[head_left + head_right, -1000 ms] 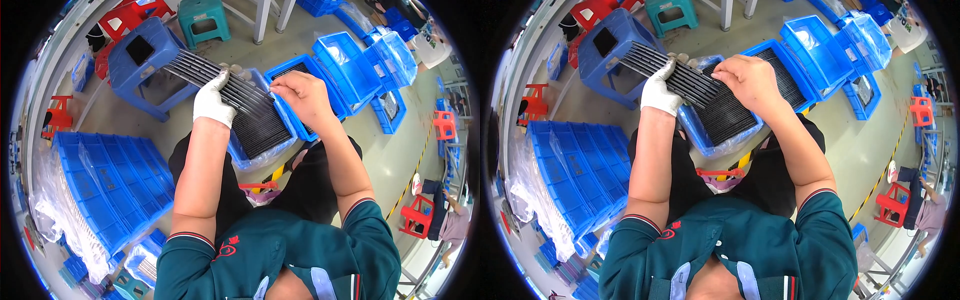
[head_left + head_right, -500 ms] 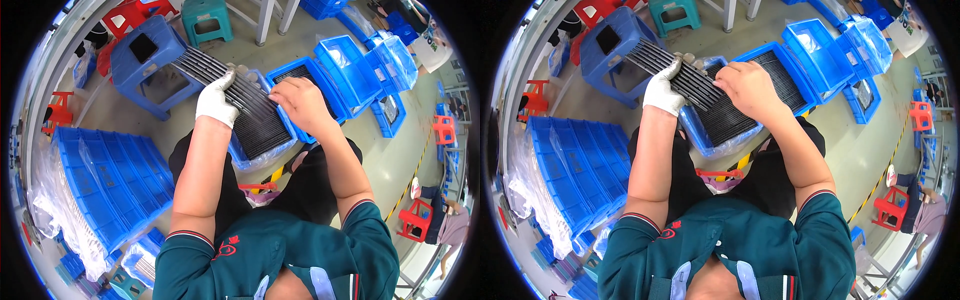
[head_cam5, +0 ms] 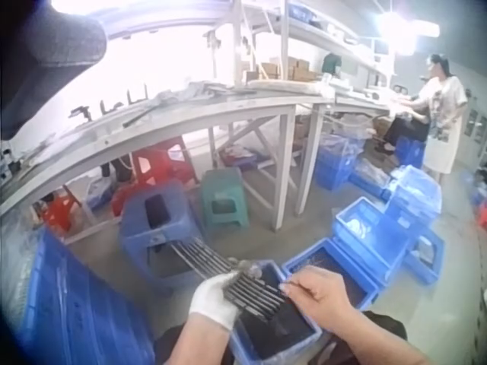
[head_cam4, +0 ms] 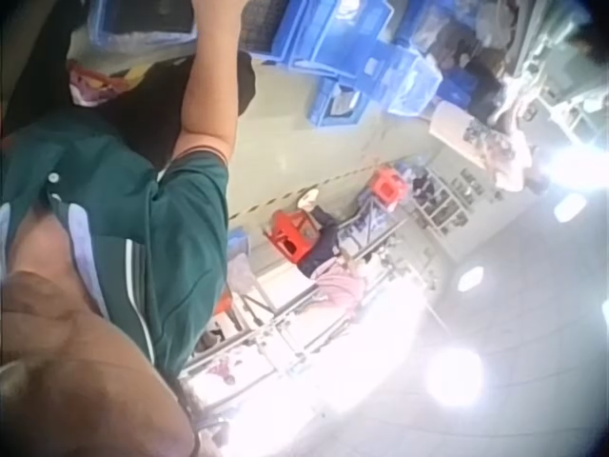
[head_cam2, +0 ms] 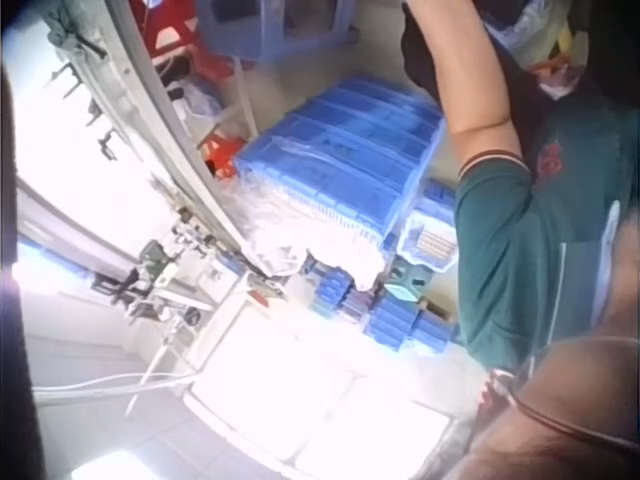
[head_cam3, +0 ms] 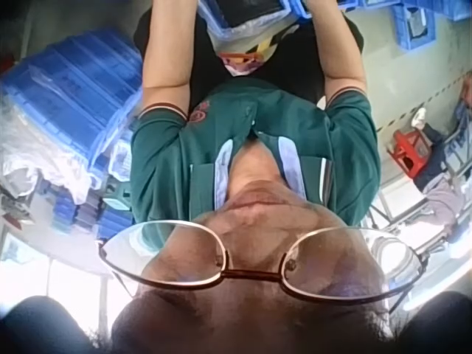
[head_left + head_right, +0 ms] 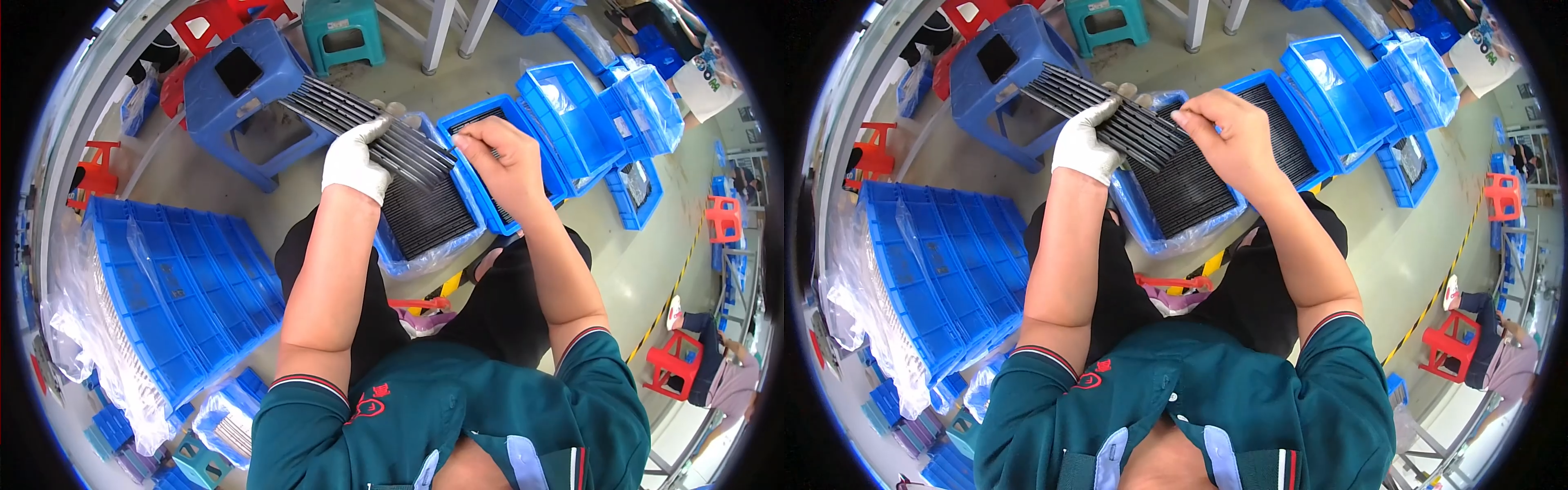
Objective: The recorder is sorting and inspecting small metal pins or rods by moving them between blue industrial storage bins.
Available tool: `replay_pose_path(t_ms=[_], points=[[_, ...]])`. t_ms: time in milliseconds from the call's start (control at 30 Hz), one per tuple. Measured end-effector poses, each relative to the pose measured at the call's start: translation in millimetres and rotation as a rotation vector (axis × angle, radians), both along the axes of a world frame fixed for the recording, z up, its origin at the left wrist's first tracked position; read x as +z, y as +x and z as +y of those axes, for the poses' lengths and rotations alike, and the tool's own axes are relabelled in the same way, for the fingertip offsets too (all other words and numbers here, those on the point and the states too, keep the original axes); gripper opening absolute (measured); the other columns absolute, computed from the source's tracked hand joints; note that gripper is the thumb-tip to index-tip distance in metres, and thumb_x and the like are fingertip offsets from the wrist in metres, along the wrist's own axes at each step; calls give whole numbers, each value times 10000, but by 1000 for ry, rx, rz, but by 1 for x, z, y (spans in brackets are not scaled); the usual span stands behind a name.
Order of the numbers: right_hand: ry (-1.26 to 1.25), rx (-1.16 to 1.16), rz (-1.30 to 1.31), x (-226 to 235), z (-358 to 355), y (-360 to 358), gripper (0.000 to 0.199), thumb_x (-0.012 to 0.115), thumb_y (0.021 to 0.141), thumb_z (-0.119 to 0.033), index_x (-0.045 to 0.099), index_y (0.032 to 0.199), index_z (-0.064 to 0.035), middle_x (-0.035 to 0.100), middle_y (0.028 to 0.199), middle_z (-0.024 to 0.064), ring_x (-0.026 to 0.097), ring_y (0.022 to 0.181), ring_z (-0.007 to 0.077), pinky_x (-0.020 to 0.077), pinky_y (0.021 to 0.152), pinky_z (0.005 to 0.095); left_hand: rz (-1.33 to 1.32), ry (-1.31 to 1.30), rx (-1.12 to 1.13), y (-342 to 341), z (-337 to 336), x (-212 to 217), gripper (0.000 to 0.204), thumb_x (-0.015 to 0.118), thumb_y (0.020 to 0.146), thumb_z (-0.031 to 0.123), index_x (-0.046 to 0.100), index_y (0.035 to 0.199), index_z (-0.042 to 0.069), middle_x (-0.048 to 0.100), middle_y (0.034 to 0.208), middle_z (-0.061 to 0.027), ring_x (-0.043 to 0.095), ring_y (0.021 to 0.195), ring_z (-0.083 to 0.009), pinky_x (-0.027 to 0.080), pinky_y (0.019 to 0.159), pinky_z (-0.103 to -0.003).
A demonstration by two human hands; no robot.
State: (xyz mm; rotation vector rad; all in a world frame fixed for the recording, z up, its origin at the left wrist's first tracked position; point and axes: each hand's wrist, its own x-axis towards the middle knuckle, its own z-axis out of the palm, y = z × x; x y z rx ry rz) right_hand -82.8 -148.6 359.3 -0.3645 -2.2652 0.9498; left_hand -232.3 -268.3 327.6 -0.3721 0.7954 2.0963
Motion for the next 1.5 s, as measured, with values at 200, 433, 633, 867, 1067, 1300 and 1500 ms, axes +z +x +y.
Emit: replay_pose_path(t_ms=[200,433,633,867,1067,1300,1500], points=[[48,63,-70,-2,-4,-1,79,704,819,-59,675,859,3,651,794,84,616,711,185,475,636,279,26,-47,24,-3,1,-5,186,503,883,-45,576,1017,61,660,1061,-170,644,968,-382,535,859,-522],[279,119,-32,-8,-3,-5,65,706,784,-58,671,825,-24,663,789,80,632,716,231,486,642,313,27,-12,41,0,-1,0,199,530,856,-71,565,1035,8,650,982,-155,662,842,-298,572,760,-426],[502,112,-3,-1,-10,-6,53,700,778,-86,671,816,-65,673,798,66,638,732,249,471,662,346,24,-65,66,-3,-1,-3,176,533,854,-72,576,1017,-20,650,954,-163,666,837,-312,575,723,-416],[569,185,-61,0,-9,-7,61,704,772,-103,665,806,-72,665,786,59,635,747,256,476,676,348,22,-49,69,2,0,-2,172,554,845,-80,559,1014,-47,652,943,-186,673,790,-334,577,705,-432],[629,120,-132,-3,-5,-7,82,699,777,-179,667,807,-109,617,764,40,621,729,238,487,680,365,34,-62,54,3,4,-3,177,508,887,-39,535,1058,0,653,984,-162,661,868,-340,571,770,-487],[151,10,-37,10,-9,-6,69,716,780,-110,683,812,-59,616,715,68,608,639,229,474,574,315,100,-117,74,6,7,-3,180,520,875,-46,530,1052,-12,649,994,-168,651,897,-364,562,789,-493],[41,70,-99,-5,-3,-4,76,717,794,-89,686,836,-34,635,755,72,608,664,204,472,596,292,70,-30,102,6,4,-2,210,557,830,-109,544,1030,-44,649,981,-195,669,842,-362,579,708,-463]])
